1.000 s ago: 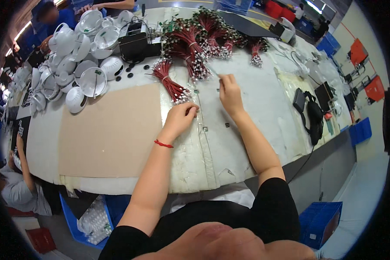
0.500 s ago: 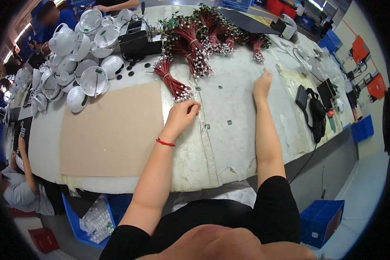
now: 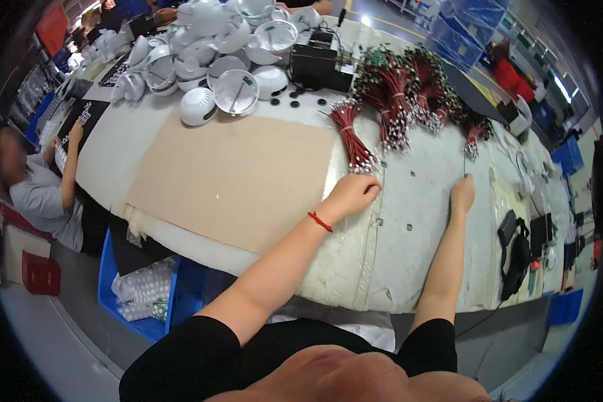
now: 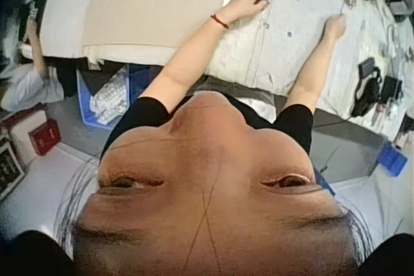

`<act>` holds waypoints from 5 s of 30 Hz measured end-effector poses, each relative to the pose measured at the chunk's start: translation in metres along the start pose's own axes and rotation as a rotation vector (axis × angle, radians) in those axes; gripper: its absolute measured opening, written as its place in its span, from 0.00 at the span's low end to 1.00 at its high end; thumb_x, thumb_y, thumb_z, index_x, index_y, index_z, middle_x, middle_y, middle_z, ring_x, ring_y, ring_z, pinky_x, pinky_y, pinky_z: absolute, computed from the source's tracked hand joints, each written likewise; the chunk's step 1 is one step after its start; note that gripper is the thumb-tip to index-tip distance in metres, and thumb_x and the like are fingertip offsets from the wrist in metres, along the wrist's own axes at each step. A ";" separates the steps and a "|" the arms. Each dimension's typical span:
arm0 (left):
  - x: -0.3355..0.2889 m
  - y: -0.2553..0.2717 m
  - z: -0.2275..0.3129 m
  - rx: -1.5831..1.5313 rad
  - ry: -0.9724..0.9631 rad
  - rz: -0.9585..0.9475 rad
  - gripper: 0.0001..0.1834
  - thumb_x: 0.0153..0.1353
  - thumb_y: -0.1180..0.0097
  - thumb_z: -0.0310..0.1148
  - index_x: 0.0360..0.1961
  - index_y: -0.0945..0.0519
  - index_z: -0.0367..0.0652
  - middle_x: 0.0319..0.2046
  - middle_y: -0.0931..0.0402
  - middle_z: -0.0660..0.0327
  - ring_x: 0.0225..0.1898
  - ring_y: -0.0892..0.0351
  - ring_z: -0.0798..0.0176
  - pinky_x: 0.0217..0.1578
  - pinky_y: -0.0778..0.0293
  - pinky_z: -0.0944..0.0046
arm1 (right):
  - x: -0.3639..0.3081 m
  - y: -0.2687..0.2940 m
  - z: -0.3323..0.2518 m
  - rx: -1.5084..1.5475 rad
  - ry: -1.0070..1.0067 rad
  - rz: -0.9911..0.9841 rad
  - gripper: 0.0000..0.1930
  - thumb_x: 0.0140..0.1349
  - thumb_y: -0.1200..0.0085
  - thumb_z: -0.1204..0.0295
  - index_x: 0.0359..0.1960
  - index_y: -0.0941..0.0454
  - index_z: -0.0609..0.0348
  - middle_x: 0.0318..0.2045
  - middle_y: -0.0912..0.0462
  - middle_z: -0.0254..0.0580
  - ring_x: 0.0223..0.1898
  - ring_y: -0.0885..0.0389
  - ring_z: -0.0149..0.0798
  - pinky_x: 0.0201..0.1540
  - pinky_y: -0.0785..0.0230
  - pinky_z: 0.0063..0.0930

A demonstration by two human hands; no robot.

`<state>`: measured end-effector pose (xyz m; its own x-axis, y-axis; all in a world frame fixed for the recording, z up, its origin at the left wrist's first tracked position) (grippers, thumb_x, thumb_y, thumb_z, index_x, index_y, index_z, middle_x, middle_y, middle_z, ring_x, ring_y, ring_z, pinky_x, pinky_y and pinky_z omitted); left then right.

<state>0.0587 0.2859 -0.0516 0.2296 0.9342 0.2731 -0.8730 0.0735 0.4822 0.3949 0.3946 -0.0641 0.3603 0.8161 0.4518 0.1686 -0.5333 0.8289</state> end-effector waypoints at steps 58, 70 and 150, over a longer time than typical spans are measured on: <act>0.006 -0.004 -0.012 -0.027 -0.060 -0.018 0.10 0.56 0.52 0.34 0.30 0.23 0.38 0.23 0.24 0.54 0.25 0.26 0.61 0.29 0.32 0.61 | -0.184 0.055 -0.402 0.628 1.080 -0.163 0.09 0.60 0.51 0.68 0.33 0.34 0.60 0.14 0.25 0.46 0.16 0.25 0.48 0.18 0.36 0.39; 0.007 -0.005 -0.012 0.019 -0.062 -0.006 0.10 0.56 0.52 0.33 0.30 0.23 0.36 0.27 0.23 0.51 0.28 0.24 0.55 0.32 0.31 0.57 | -0.177 0.022 -0.393 0.391 1.072 -0.377 0.09 0.59 0.52 0.67 0.34 0.33 0.59 0.21 0.22 0.51 0.24 0.22 0.53 0.25 0.33 0.45; -0.002 -0.001 -0.019 -0.008 0.017 0.130 0.12 0.51 0.51 0.35 0.22 0.24 0.35 0.26 0.24 0.43 0.31 0.24 0.43 0.32 0.31 0.51 | -0.169 0.041 -0.213 0.911 0.596 -0.389 0.08 0.65 0.61 0.71 0.36 0.33 0.64 0.28 0.28 0.51 0.30 0.28 0.44 0.38 0.34 0.32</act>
<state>0.0506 0.2910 -0.0681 0.1074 0.9418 0.3186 -0.8982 -0.0454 0.4372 0.1459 0.2826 -0.0361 -0.3106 0.8065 0.5030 0.8597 0.0126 0.5106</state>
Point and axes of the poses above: each hand's wrist, its own x-axis towards the middle knuckle, its own y-axis out of the back of the hand, z = x × y, the point moved 3 cm from there along x, towards the middle knuckle
